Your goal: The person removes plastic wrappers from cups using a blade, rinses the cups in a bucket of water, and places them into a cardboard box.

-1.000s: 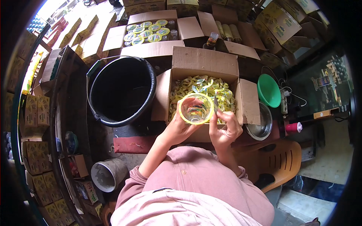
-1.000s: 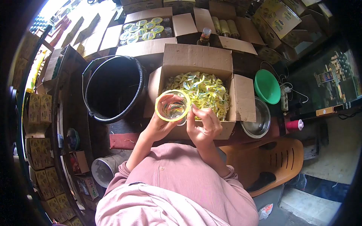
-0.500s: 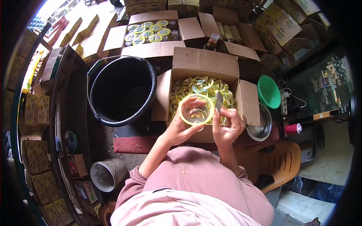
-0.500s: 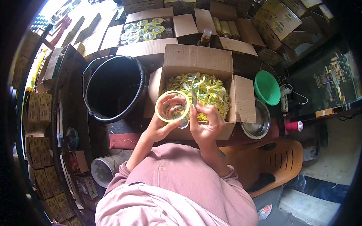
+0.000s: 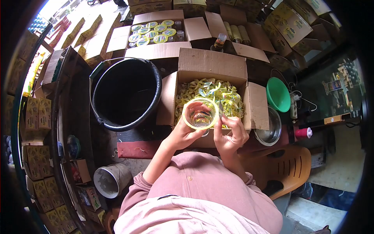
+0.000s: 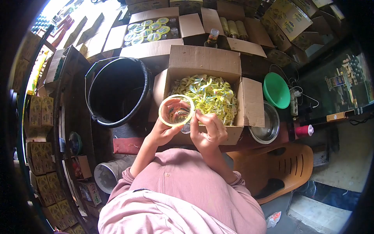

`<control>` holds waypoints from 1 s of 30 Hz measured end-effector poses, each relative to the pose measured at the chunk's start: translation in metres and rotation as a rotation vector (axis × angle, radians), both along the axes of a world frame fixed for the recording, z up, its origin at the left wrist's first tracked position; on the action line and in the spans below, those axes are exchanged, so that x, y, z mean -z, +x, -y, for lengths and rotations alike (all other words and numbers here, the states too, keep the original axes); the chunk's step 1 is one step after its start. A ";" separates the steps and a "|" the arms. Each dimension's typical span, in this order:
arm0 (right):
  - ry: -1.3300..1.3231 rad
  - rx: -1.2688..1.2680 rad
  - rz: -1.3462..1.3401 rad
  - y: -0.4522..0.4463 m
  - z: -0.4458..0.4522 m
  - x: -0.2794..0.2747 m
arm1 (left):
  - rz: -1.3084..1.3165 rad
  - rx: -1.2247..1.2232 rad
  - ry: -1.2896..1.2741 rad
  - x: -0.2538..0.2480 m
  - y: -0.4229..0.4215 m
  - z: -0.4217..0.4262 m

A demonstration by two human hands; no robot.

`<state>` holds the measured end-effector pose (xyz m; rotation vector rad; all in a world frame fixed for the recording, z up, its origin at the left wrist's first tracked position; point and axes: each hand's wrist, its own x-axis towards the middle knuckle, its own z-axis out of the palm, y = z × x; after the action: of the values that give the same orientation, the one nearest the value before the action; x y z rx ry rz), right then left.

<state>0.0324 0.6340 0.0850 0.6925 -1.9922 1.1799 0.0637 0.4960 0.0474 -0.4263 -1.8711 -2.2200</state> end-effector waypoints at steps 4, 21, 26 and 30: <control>0.007 -0.015 0.020 -0.002 0.001 -0.006 | -0.001 -0.016 -0.118 -0.003 0.001 0.005; 0.029 0.010 0.014 0.001 0.002 -0.001 | -0.032 -0.132 -0.039 0.004 -0.005 -0.005; 0.040 0.005 0.033 0.006 0.002 0.000 | -0.019 -0.175 -0.040 0.000 -0.005 -0.007; 0.041 0.010 0.047 0.005 0.001 0.000 | -0.035 -0.147 -0.092 0.001 -0.004 -0.003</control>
<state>0.0377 0.6329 0.0848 0.6807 -2.0616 1.1617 0.0592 0.4987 0.0462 -0.3294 -1.9259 -2.0259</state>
